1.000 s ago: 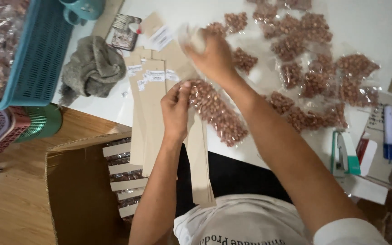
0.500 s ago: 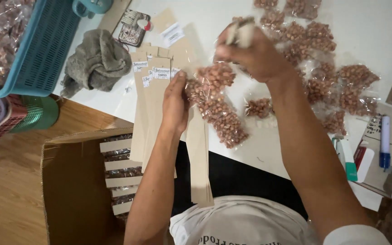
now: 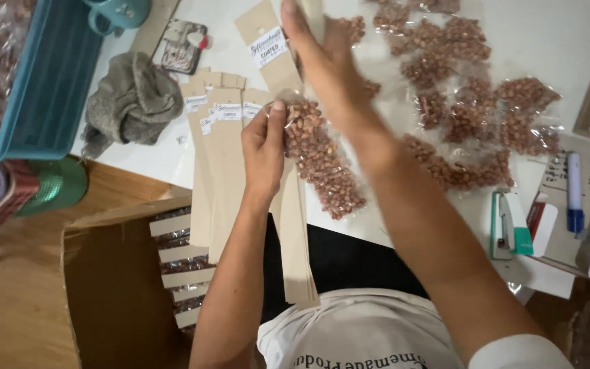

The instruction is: Stapling cardboard labels onto small plastic bags filled with nuts for packaging.

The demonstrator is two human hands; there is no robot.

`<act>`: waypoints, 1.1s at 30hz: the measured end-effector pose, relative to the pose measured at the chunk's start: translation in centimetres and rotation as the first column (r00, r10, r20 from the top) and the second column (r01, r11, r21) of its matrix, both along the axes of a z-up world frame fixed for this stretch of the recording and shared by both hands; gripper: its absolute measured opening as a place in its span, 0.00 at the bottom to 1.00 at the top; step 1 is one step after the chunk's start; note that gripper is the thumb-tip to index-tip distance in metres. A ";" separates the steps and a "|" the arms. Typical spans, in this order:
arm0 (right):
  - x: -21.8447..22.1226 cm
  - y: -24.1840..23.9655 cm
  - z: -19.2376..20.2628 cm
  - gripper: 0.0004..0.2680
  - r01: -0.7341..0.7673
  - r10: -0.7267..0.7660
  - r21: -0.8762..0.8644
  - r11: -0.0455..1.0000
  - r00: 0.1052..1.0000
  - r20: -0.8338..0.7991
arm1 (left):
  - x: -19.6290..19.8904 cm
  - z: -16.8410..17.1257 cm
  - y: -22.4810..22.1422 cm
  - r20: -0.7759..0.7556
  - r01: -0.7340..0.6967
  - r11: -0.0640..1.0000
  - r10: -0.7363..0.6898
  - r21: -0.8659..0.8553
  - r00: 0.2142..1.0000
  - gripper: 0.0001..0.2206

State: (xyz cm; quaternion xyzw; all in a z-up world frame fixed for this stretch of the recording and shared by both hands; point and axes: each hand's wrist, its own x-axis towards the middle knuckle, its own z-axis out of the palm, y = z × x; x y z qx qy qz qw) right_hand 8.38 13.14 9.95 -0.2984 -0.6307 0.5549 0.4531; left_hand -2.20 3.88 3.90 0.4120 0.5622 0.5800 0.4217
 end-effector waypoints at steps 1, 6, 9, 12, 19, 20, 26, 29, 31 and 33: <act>-0.7 -0.1 0.3 0.16 0.087 -0.091 -0.172 0.981 0.996 -0.015 | 0.0 0.0 -0.1 -0.034 0.045 0.998 -0.044 0.031 0.998 0.16; -1.1 0.4 -2.1 0.24 0.246 -0.266 -0.332 0.911 0.964 -0.016 | -0.1 -2.0 -0.3 -0.191 0.143 0.989 -0.131 0.050 0.973 0.20; 0.7 1.6 -6.0 0.22 0.228 -0.233 -0.266 0.937 0.972 0.013 | 0.4 -2.0 -0.3 -0.239 0.132 0.991 -0.127 0.005 0.963 0.23; 4.8 3.2 -10.2 0.11 0.248 -0.329 0.226 0.942 0.817 0.473 | -0.1 -2.8 0.4 -0.121 -0.008 1.000 0.007 -0.005 0.993 0.22; 9.5 1.4 -6.6 0.09 0.414 -0.242 -0.074 0.907 0.659 0.712 | -1.2 -3.6 1.1 0.367 -0.071 0.962 0.168 -0.264 0.915 0.10; 9.5 0.6 -4.8 0.13 0.462 -0.228 -0.349 0.815 0.810 0.540 | -1.1 -3.7 1.1 0.378 -0.063 0.955 0.176 -0.291 0.909 0.10; 9.9 0.7 -2.4 0.09 0.047 0.155 -0.445 0.894 0.901 0.406 | -0.1 -2.4 1.9 0.377 0.104 0.960 0.001 -0.258 0.926 0.43; 8.3 1.4 -2.7 0.12 -0.069 0.261 -0.407 0.911 0.860 0.437 | 0.6 -3.4 2.3 0.320 0.233 0.972 -0.209 -0.038 0.924 0.31; 7.7 1.0 -2.5 0.10 -0.039 0.187 -0.302 0.953 0.857 0.480 | 1.0 -2.5 2.2 0.280 0.198 0.980 -0.184 -0.022 0.942 0.27; 7.6 0.1 -1.4 0.08 -0.014 0.112 -0.190 0.982 0.851 0.513 | 1.1 -2.0 2.1 0.240 0.157 0.988 -0.152 -0.004 0.959 0.22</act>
